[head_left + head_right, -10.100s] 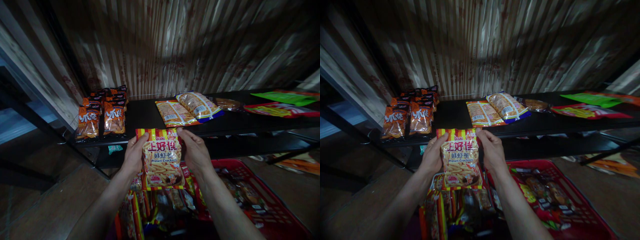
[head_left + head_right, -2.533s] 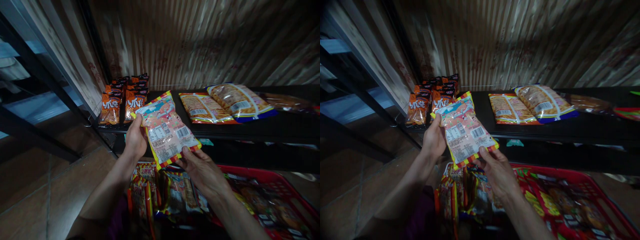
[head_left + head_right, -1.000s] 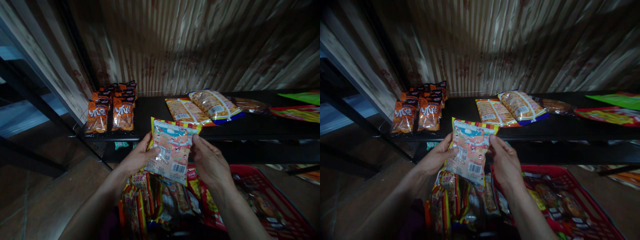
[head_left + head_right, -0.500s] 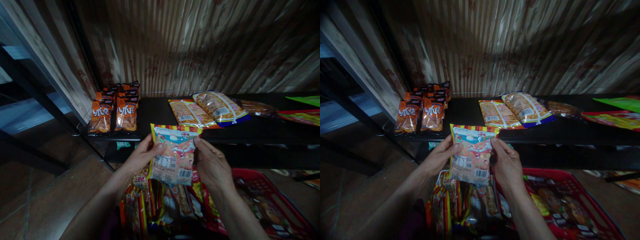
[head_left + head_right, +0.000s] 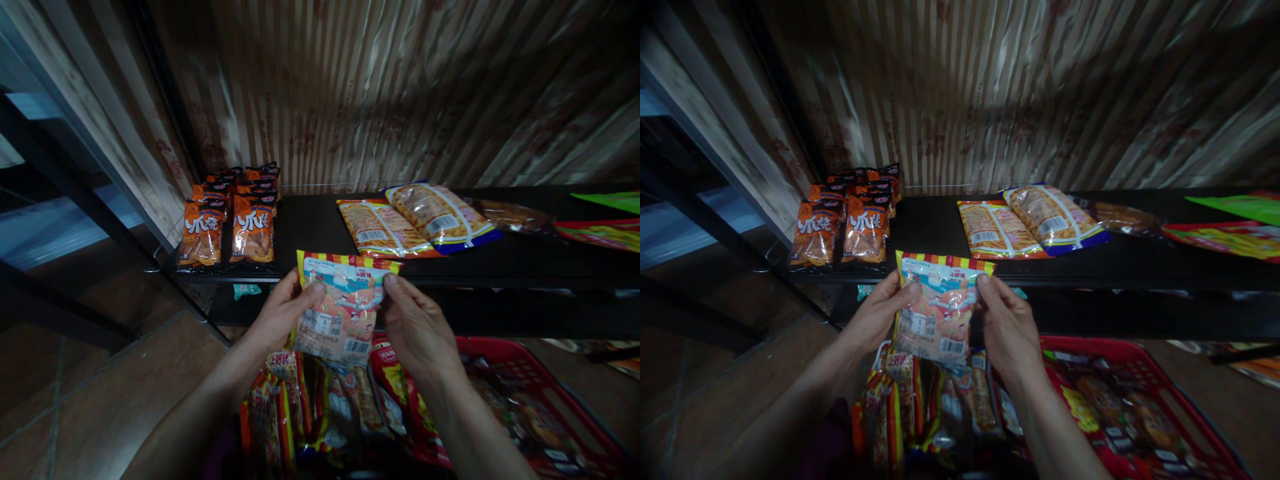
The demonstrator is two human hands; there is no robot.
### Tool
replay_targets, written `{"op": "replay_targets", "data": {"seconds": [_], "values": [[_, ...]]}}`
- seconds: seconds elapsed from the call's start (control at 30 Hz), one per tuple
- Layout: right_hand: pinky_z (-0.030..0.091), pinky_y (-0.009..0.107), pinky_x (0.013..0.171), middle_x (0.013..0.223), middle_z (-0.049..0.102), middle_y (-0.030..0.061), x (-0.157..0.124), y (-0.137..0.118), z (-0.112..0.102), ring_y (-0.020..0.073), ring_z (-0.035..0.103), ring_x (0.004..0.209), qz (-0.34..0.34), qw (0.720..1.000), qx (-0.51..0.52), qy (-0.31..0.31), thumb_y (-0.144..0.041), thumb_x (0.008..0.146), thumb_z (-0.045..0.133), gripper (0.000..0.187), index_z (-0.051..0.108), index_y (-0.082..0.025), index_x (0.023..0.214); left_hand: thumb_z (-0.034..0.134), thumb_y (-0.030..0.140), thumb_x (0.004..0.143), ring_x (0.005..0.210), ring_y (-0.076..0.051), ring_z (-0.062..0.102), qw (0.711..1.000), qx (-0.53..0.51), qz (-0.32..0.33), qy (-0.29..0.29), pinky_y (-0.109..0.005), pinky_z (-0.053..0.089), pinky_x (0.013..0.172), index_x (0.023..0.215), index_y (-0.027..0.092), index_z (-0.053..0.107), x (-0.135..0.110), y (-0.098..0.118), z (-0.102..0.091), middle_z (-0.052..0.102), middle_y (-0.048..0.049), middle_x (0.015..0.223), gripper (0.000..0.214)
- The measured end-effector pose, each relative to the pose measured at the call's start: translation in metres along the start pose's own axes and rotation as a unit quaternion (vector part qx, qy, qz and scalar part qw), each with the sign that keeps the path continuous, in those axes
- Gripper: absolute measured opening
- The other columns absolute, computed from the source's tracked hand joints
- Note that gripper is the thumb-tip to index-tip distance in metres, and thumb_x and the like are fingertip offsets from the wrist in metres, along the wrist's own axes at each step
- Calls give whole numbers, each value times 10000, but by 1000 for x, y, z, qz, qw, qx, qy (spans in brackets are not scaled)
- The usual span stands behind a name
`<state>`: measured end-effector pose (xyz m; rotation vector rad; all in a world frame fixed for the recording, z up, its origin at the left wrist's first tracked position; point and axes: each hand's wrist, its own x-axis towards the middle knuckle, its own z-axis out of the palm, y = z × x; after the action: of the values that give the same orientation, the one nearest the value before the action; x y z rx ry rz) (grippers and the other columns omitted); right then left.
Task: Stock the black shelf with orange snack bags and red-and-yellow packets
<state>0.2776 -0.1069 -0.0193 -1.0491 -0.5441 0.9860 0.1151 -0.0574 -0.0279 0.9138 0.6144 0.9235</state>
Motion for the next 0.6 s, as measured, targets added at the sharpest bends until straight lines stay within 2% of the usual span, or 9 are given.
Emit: {"op": "replay_targets", "data": {"seconds": [0.2, 0.47, 0.6], "values": [[529, 293, 580, 648, 705, 8, 3, -1, 2, 176, 653, 605, 5, 999, 3, 54, -406, 497, 875, 303, 721, -217, 677, 773, 351, 693, 741, -146, 625, 1000, -5, -13, 5, -274, 470, 726, 948, 179, 663, 0, 2, 1, 705, -22, 858, 327], [444, 200, 429, 589, 666, -26, 8, 3, 2, 97, 573, 478, -4, 996, 32, 78, -363, 481, 886, 321, 712, -184, 682, 739, 379, 733, 758, -123, 599, 1000, 18, -1, -3, -256, 449, 754, 982, 186, 655, 0, 2, 2, 686, 3, 876, 326], [514, 238, 486, 602, 683, -16, 10, 2, 2, 127, 610, 495, 1, 995, 32, 96, -371, 428, 899, 362, 702, -179, 664, 730, 380, 744, 845, -151, 612, 999, 38, 7, -27, -279, 450, 805, 1054, 182, 632, -1, 3, 0, 687, -25, 957, 380]]}}
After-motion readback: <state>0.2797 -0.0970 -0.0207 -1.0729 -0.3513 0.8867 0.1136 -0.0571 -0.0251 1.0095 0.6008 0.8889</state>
